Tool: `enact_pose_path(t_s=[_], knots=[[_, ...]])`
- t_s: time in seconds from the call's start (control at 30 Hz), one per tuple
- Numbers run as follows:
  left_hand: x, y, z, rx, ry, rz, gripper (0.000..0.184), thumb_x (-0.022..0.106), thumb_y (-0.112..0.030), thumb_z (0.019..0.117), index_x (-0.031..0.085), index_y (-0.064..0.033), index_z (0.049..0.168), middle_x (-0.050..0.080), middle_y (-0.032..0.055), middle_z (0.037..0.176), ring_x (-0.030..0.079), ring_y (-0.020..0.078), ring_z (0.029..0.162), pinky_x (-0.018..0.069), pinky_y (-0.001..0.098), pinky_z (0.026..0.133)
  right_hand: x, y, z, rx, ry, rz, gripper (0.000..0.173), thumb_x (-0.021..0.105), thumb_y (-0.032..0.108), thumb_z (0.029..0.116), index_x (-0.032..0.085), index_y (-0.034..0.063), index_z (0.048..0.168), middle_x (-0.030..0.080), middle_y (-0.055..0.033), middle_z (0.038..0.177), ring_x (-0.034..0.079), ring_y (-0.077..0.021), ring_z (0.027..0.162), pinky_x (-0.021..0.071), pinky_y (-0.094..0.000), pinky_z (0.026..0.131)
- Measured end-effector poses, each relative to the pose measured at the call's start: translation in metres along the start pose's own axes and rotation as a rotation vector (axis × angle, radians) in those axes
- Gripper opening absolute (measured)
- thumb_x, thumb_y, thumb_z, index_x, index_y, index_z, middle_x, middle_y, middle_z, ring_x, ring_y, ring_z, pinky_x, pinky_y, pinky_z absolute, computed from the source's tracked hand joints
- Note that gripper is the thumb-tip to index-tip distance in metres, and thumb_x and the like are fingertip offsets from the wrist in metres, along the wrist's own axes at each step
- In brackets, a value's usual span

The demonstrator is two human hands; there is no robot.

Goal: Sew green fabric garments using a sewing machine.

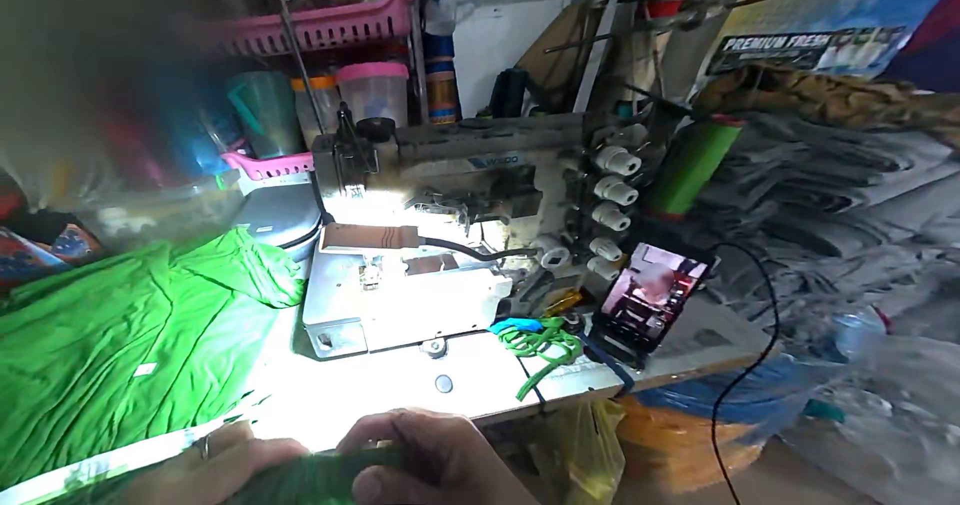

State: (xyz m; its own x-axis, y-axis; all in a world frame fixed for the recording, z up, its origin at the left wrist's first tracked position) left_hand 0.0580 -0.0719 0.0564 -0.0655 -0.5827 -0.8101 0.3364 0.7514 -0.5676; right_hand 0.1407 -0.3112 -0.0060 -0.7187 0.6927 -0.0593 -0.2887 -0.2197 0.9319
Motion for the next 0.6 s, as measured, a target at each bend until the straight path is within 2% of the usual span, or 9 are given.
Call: enact_pose_path(t_s=[0.07,0.13,0.17,0.2,0.3,0.4,0.47,0.53,0.6], knots=[[0.001,0.015,0.007,-0.031,-0.073,0.070,0.026,0.060,-0.015,0.1019,0.071,0.0042,0.114,0.066,0.0265,0.104,0.064,0.0385,0.097,0.0514,0.0552,0.087,0.003,-0.008,0.007,-0.019,-0.027,-0.177,0.030,0.065,0.021,0.1011,0.070,0.0025,0.124,0.071,-0.0110,0.102,0.068,-0.0130,0.086,0.0578,-0.0297,0.078],[0.010,0.035,0.020,-0.151,-0.217,-0.035,0.026,0.051,-0.015,0.1054,0.068,0.0042,0.111,0.068,0.0171,0.106,0.066,0.0244,0.100,0.0535,0.0442,0.089,0.007,-0.023,0.014,-0.023,-0.049,-0.299,0.029,0.061,0.024,0.1034,0.072,0.0032,0.120,0.072,-0.0096,0.094,0.068,-0.0125,0.080,0.0577,-0.0302,0.074],[0.018,0.047,0.031,-0.243,-0.317,-0.149,0.026,0.047,-0.017,0.1057,0.066,-0.0010,0.115,0.070,0.0062,0.105,0.067,0.0116,0.098,0.0559,0.0337,0.088,0.010,-0.033,0.018,0.006,-0.065,-0.322,0.026,0.057,0.023,0.1047,0.073,0.0024,0.111,0.070,-0.0082,0.084,0.065,-0.0116,0.072,0.0551,-0.0300,0.067],[0.024,0.057,0.045,-0.316,-0.393,-0.291,0.026,0.047,-0.016,0.1051,0.065,-0.0056,0.120,0.071,0.0009,0.107,0.068,0.0066,0.099,0.0580,0.0292,0.090,0.013,-0.042,0.022,0.068,-0.083,-0.336,0.028,0.054,0.021,0.1054,0.074,0.0018,0.105,0.067,-0.0074,0.077,0.062,-0.0111,0.067,0.0527,-0.0304,0.063],[0.020,0.082,0.088,-0.310,-0.454,-0.210,0.016,0.059,-0.004,0.1003,0.070,-0.0063,0.111,0.071,0.0040,0.099,0.067,0.0120,0.088,0.0578,0.0349,0.081,0.015,-0.066,0.038,0.323,-0.111,-0.252,0.030,0.049,0.021,0.1051,0.073,0.0057,0.114,0.072,-0.0025,0.094,0.066,-0.0038,0.087,0.0551,-0.0267,0.082],[0.013,0.092,0.131,-0.261,-0.381,0.033,0.009,0.067,-0.012,0.0981,0.069,-0.0046,0.093,0.067,0.0071,0.080,0.065,0.0174,0.073,0.0550,0.0396,0.068,0.005,-0.103,0.056,0.373,-0.235,-0.269,0.029,0.058,0.028,0.1021,0.072,0.0024,0.103,0.068,-0.0019,0.081,0.062,-0.0034,0.072,0.0536,-0.0233,0.070],[0.011,0.087,0.149,-0.274,-0.304,0.061,0.012,0.067,-0.011,0.0974,0.069,0.0002,0.095,0.068,0.0135,0.084,0.067,0.0254,0.078,0.0546,0.0457,0.072,-0.012,-0.124,0.064,0.377,-0.305,-0.341,0.029,0.061,0.030,0.1010,0.071,0.0023,0.102,0.064,-0.0026,0.076,0.057,-0.0055,0.064,0.0495,-0.0250,0.060],[0.012,0.077,0.158,-0.278,-0.277,0.031,0.014,0.068,-0.005,0.0954,0.068,0.0027,0.107,0.069,0.0186,0.100,0.068,0.0300,0.091,0.0555,0.0475,0.084,-0.029,-0.136,0.067,0.395,-0.345,-0.346,0.035,0.061,0.024,0.0999,0.066,-0.0016,0.123,0.069,-0.0119,0.094,0.063,-0.0140,0.078,0.0536,-0.0342,0.071],[0.019,0.092,0.193,-0.255,-0.245,0.074,0.017,0.068,-0.008,0.0951,0.067,0.0036,0.108,0.068,0.0202,0.104,0.067,0.0318,0.097,0.0539,0.0483,0.087,-0.038,-0.129,0.070,0.476,-0.429,-0.218,0.032,0.059,0.019,0.1023,0.062,-0.0021,0.127,0.067,-0.0103,0.097,0.061,-0.0105,0.078,0.0531,-0.0290,0.070]])
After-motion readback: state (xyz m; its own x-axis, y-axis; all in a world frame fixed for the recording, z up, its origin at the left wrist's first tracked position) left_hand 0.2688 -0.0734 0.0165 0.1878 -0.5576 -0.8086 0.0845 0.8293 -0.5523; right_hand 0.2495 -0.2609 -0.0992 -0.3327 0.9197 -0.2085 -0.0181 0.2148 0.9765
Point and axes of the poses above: each hand's wrist, its own z-axis towards the middle knuckle, its own x-axis out of the palm, y = z × x, the point moved 1 cm from there along z, towards the middle knuckle
